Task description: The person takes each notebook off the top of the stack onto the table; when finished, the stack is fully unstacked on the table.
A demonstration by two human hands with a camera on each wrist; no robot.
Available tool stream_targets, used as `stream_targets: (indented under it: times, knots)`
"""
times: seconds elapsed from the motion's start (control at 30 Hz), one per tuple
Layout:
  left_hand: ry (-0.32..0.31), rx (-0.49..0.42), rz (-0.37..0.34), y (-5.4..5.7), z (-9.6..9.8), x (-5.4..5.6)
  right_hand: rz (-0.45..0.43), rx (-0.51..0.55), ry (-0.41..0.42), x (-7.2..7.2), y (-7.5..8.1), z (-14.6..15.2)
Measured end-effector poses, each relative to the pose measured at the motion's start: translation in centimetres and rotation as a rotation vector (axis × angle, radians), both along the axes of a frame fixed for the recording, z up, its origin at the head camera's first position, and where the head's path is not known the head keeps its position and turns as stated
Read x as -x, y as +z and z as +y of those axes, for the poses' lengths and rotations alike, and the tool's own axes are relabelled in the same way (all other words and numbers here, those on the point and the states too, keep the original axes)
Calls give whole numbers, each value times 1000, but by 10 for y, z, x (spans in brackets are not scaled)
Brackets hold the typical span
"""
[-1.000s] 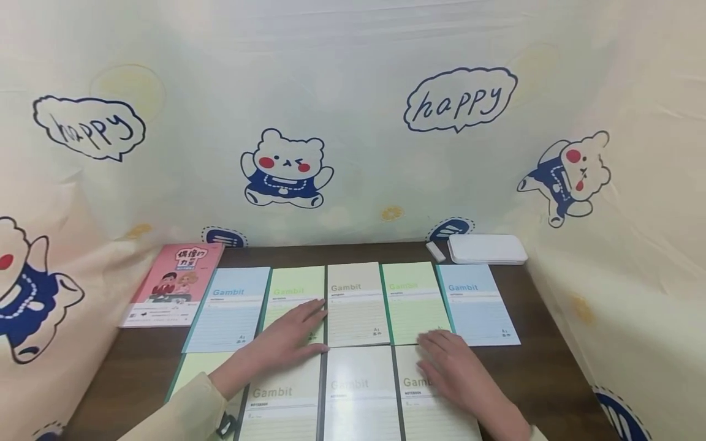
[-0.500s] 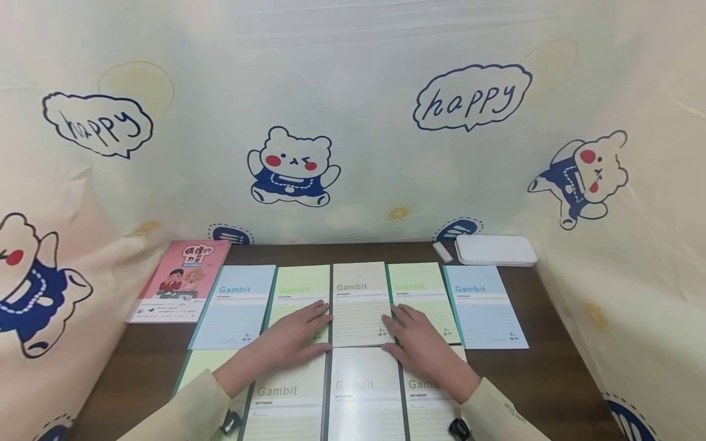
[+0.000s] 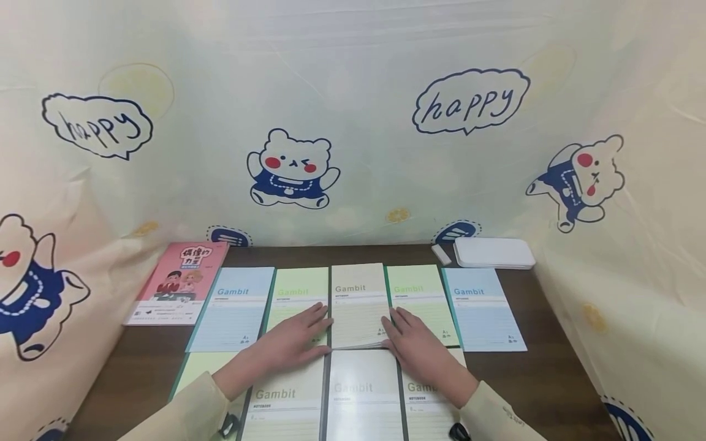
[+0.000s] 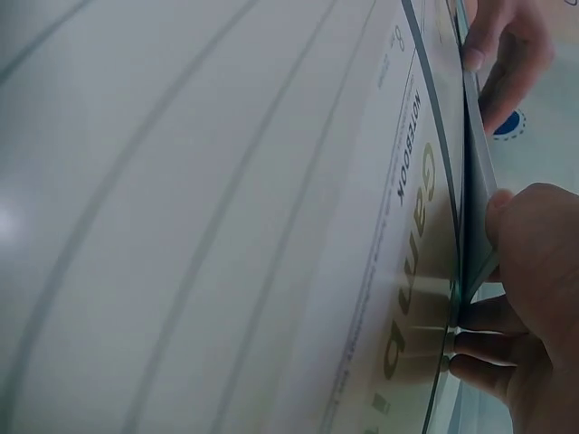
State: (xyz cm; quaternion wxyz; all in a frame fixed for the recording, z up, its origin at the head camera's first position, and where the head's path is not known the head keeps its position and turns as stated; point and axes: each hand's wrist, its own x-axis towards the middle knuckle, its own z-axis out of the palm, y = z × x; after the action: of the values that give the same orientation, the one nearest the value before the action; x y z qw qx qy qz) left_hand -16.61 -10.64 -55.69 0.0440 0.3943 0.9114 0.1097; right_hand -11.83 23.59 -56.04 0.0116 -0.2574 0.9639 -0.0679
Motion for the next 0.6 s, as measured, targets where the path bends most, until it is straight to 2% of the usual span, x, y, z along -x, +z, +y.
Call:
stream_targets:
  times: [0.17,0.33,0.6]
  knots:
    - [-17,8,23,-1,2,-1,-10,0,-13,-2,0,-2]
    - [-24,-22,45,-1,2,-1,-40,7,-37,-2,-2,-3]
    - [2,-91,48,-4,4,-1,-12,9,-41,-2,-5,-4]
